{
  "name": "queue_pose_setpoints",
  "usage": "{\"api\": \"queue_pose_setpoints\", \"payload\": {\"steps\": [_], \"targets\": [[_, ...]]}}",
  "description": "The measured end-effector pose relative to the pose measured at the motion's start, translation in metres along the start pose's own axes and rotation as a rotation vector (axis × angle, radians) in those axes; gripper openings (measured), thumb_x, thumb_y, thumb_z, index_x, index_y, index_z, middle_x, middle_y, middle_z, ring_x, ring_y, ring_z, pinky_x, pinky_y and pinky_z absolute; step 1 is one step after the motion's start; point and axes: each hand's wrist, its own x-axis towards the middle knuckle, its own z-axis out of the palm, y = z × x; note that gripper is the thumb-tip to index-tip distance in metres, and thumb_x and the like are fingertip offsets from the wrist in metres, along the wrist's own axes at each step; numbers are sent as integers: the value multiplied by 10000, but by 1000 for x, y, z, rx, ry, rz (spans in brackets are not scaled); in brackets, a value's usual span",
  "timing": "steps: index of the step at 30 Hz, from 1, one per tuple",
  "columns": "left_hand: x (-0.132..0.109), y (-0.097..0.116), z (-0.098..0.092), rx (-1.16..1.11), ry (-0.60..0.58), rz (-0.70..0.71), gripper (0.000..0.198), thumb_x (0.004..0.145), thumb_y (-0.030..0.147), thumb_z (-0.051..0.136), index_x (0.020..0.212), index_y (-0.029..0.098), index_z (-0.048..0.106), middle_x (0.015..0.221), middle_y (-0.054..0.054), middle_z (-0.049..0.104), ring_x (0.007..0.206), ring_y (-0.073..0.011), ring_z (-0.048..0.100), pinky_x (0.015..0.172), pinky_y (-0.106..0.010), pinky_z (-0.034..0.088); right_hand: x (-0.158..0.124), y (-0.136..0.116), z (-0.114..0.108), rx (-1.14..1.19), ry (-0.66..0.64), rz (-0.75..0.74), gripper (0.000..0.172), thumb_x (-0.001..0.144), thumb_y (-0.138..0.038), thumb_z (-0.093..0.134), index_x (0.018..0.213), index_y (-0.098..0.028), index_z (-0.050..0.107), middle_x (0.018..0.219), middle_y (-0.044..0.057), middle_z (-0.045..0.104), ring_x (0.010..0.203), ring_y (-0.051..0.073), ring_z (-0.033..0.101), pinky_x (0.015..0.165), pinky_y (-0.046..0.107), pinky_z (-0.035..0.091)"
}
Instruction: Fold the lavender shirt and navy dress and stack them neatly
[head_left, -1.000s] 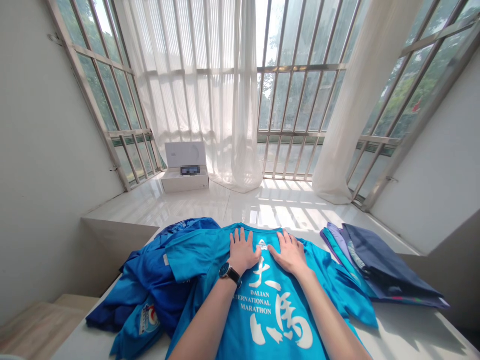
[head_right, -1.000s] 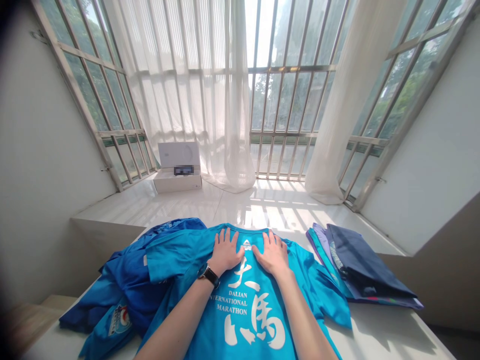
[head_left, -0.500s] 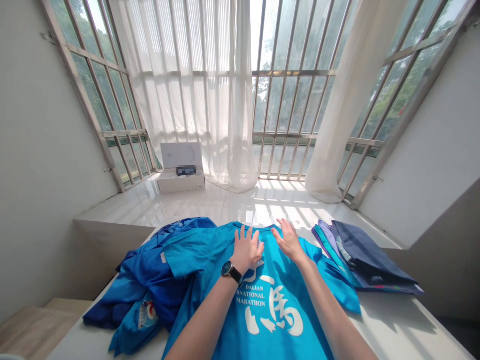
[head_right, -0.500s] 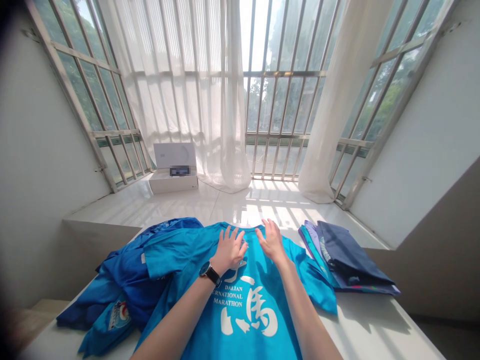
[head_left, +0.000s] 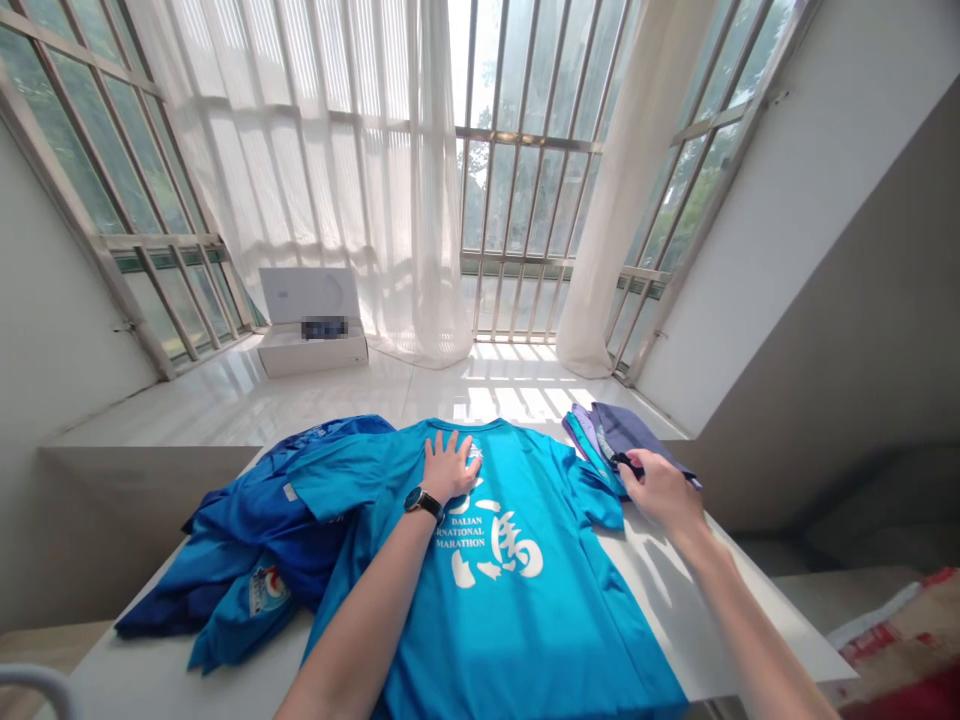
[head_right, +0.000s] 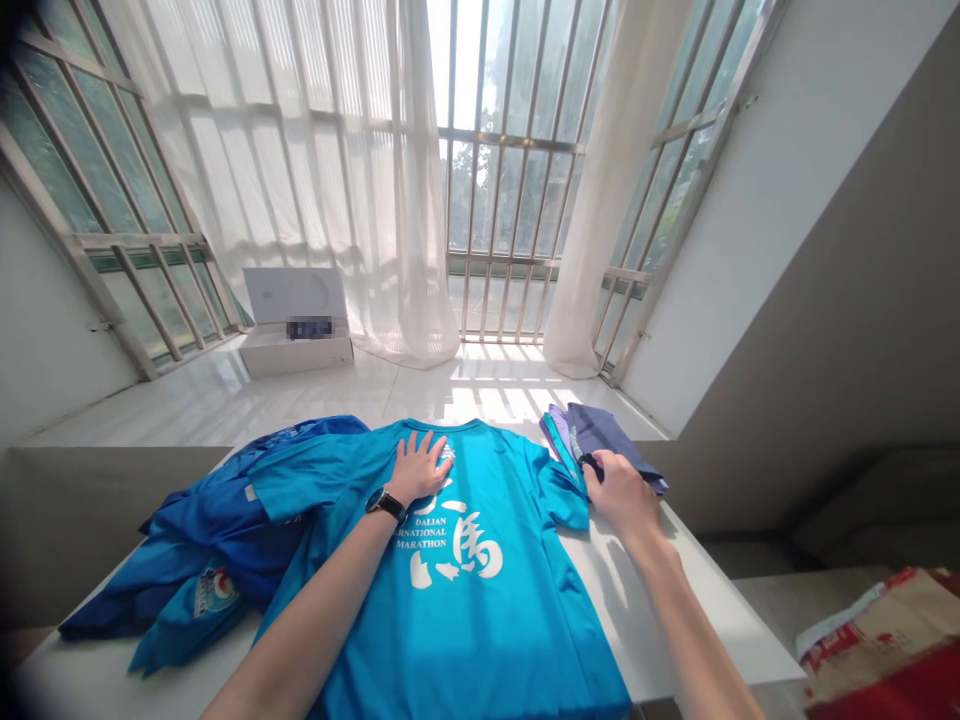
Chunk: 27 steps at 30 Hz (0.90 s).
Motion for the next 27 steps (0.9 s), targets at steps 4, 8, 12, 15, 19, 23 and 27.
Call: {"api": "queue_pose_setpoints", "payload": {"steps": [4, 8, 12, 15, 19, 23, 27], "targets": [[-7, -2, 0, 14, 4, -23, 661, 1003, 596, 321, 1584, 288, 397, 1675, -85, 323, 1535, -442, 207, 1216, -636, 144, -21, -8, 15, -58, -146, -46, 280, 975, -352, 516, 1129, -211, 702, 1132, 101, 748, 1022, 263, 706, 742, 297, 478], [-18, -3, -2, 23, 5, -40, 660, 1001, 586, 342, 1587, 286, 390, 1679, -84, 314, 1539, -433, 199, 1219, -639, 131, -28, -35, 28, -150, -203, -108, 338, 1017, -276, 446, 1283, -192, 635, 1290, 128, 686, 1044, 247, 707, 784, 283, 495], [-24, -3, -5, 29, 2, -55, 654, 1003, 573, 352, 1588, 281, 387, 1679, -87, 313, 1540, -424, 206, 1222, -633, 134, -14, -60, 33, -254, -274, -162, 373, 988, -159, 429, 1309, -161, 620, 1325, 164, 654, 994, 246, 730, 779, 289, 514], [-25, -3, -6, 29, 5, -55, 652, 1004, 573, 349, 1586, 281, 393, 1679, -88, 313, 1540, -422, 208, 1222, -637, 131, 4, -70, 36, -269, -319, -158, 356, 931, -102, 482, 1218, -129, 690, 1194, 194, 710, 977, 284, 743, 808, 336, 532], [-24, -3, -5, 12, 7, -57, 653, 1002, 576, 358, 1583, 280, 400, 1679, -87, 314, 1541, -421, 206, 1222, -639, 133, 20, -74, 37, -292, -382, -136, 245, 880, -101, 561, 981, -129, 783, 974, 208, 762, 942, 336, 748, 825, 414, 536], [-24, -4, -3, 3, 28, -56, 653, 1002, 580, 356, 1578, 277, 411, 1675, -85, 324, 1538, -421, 216, 1224, -634, 137, 27, -76, 25, -280, -326, -147, 287, 941, -126, 481, 993, -152, 762, 923, 178, 769, 920, 307, 747, 800, 385, 526], [-24, -5, -3, 2, 23, -52, 662, 1002, 587, 343, 1580, 271, 408, 1674, -90, 326, 1538, -423, 219, 1224, -638, 135, 35, -83, 1, -225, -172, -158, 370, 1053, -302, 348, 1192, -155, 658, 1029, 186, 752, 1006, 308, 722, 802, 370, 501]]}}
